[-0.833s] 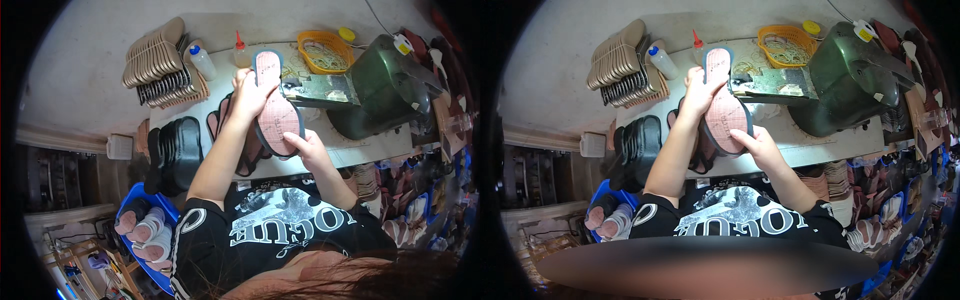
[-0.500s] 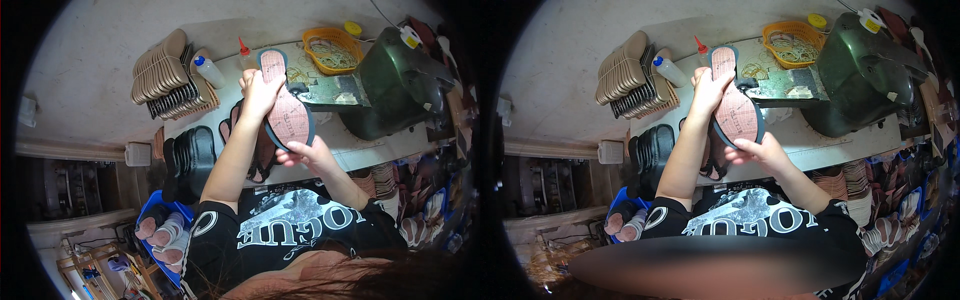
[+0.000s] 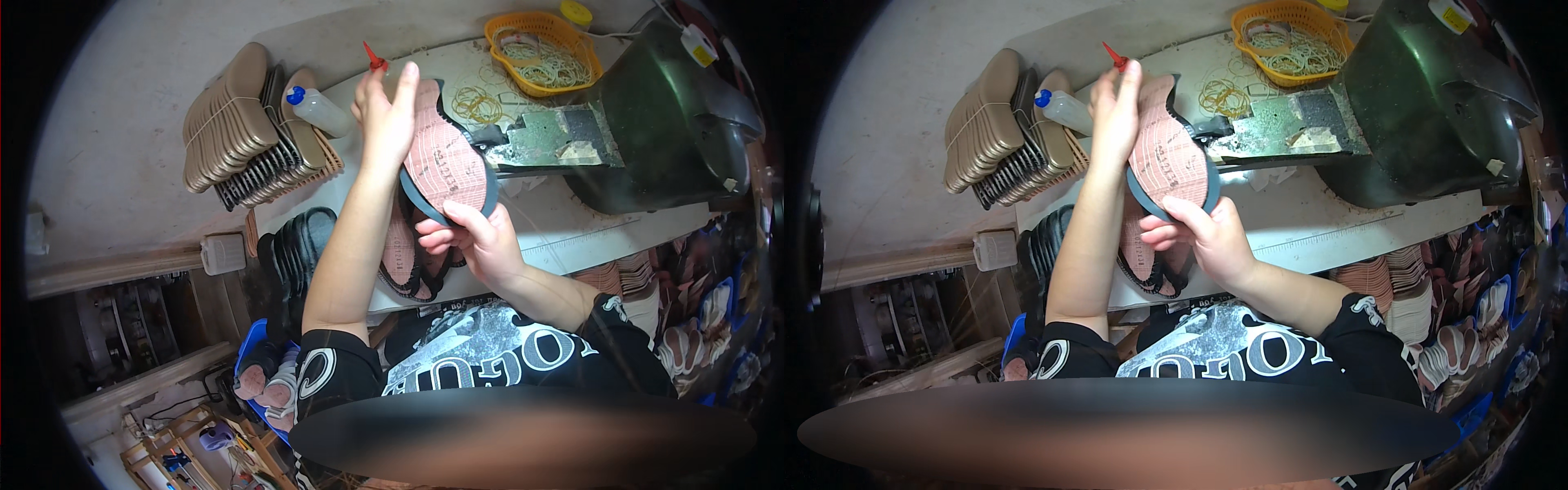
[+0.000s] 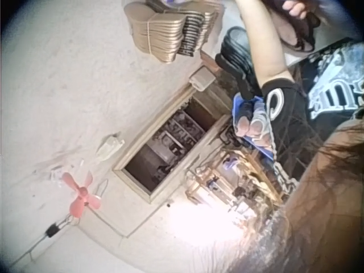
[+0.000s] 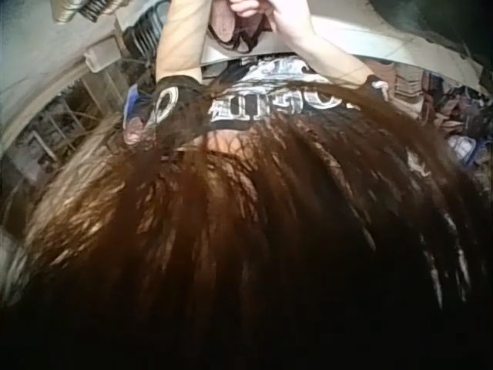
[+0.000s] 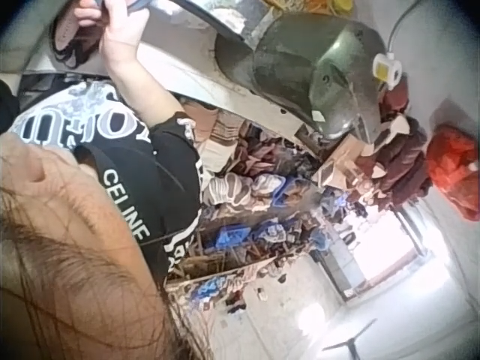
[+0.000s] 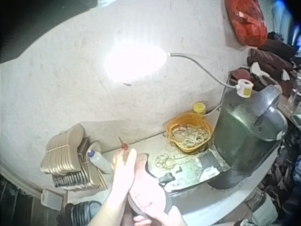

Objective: Inspecting and assembling shoe insole components at a workbench.

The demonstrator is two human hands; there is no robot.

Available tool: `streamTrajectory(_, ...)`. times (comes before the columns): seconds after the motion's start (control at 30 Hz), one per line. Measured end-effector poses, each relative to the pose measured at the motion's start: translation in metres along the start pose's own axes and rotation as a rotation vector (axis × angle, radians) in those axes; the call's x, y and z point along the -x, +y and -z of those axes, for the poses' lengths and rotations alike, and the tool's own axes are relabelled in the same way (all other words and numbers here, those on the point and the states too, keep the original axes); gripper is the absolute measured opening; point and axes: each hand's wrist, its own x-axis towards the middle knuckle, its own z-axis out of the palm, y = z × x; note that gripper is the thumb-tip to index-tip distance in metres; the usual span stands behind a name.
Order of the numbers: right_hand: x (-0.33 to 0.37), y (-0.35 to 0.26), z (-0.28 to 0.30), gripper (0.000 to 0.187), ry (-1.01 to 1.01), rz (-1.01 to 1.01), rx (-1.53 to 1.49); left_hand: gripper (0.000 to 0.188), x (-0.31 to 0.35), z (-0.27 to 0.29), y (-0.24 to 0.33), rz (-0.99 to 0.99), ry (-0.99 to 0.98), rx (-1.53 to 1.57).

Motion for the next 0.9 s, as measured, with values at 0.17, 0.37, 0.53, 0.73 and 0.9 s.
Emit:
streamTrajectory(0.17, -0.012, -0.013, -0.006, 0.029, 0.035, -0.037, -0.040, 0.043, -0.025, 0.008, -0.001, -0.248, -0.556, 0.216)
streamTrajectory(0.37, -0.016, -0.029, -0.009, 0.036, 0.048, -0.102, -0.030, 0.045, -0.041, 0.036, 0.022, -0.302, -1.143, -0.035)
streamTrajectory(0.53, -0.017, -0.041, -0.013, 0.040, 0.053, -0.174, 0.002, 0.044, -0.051, 0.039, 0.031, -0.351, -1.187, -0.220)
streamTrajectory(0.73, -0.018, -0.046, -0.007, 0.042, 0.038, -0.178, 0.014, 0.040, -0.030, 0.051, 0.037, -0.044, -1.121, -0.167)
streamTrajectory(0.9, -0.018, -0.047, -0.003, 0.040, 0.055, -0.153, 0.068, 0.041, -0.008, 0.058, 0.027, 0.235, -1.009, -0.047)
